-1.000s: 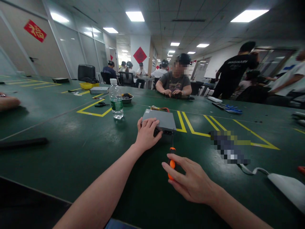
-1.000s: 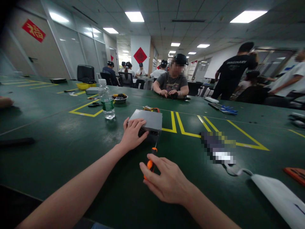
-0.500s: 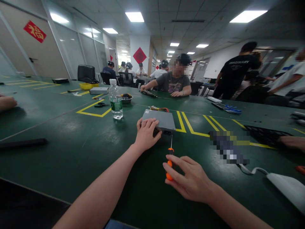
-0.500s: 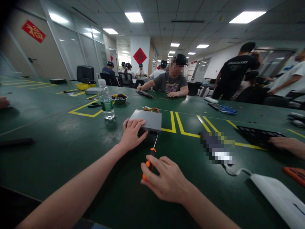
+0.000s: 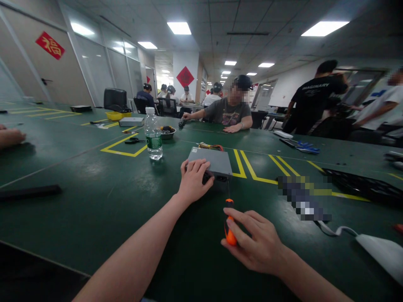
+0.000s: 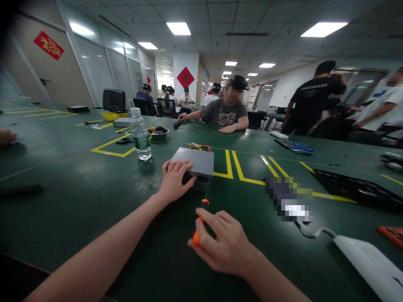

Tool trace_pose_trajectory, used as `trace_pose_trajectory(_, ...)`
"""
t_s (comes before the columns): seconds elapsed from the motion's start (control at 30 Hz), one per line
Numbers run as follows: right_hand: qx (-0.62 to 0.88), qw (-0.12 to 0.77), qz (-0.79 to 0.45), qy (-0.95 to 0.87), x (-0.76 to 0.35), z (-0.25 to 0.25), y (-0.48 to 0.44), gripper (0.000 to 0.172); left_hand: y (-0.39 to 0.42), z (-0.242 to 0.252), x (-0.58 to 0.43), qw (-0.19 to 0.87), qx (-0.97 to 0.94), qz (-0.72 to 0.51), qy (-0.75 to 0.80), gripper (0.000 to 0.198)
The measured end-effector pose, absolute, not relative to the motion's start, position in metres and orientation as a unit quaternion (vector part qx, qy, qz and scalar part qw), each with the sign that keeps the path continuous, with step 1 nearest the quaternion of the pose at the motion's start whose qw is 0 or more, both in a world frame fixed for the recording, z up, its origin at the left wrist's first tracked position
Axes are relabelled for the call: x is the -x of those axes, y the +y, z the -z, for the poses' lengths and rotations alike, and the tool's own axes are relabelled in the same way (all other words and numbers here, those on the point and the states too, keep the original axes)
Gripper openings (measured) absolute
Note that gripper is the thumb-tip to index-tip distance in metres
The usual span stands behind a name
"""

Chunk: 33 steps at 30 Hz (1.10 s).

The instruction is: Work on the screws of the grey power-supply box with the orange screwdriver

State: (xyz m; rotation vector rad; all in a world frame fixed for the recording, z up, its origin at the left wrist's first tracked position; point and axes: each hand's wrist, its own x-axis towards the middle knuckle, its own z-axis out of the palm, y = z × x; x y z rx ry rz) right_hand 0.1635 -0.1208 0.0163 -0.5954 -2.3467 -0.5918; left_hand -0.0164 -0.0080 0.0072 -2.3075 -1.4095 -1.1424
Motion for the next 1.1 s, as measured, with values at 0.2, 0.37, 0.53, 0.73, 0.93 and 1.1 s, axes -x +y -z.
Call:
trace_pose_trajectory(0.2,0.255,0.286,0.205,-0.901,-0.1624,-0.0159,-0.1228,0.022,-0.0080,-0.0074,0.0165,0.105,0.783,0.385,-0.477,0.035)
trace_pose_trajectory(0.37,0.237,0.267,0.221,-0.908,-0.1632,-0.0188,-0.1204,0.026,-0.0085,-0.0078,0.0172,0.102,0.787,0.368,-0.485,0.036)
trace_pose_trajectory(0.53,0.238,0.323,0.227,-0.888,-0.1670,-0.0133,-0.1184,0.019,-0.0070,-0.0069,0.0171,0.101,0.789,0.364,-0.484,0.036)
trace_pose_trajectory(0.73,0.249,0.247,0.219,-0.910,-0.1622,-0.0178,-0.1215,0.030,-0.0069,-0.0073,0.0171,0.095,0.787,0.365,-0.488,0.036)
trace_pose_trajectory(0.93,0.237,0.328,0.223,-0.887,-0.1650,-0.0158,-0.1203,0.015,-0.0065,-0.0070,0.0169,0.101,0.788,0.366,-0.485,0.036)
trace_pose_trajectory(1.1,0.254,0.261,0.217,-0.906,-0.1614,-0.0184,-0.1219,0.028,-0.0068,-0.0073,0.0160,0.103,0.787,0.365,-0.487,0.036)
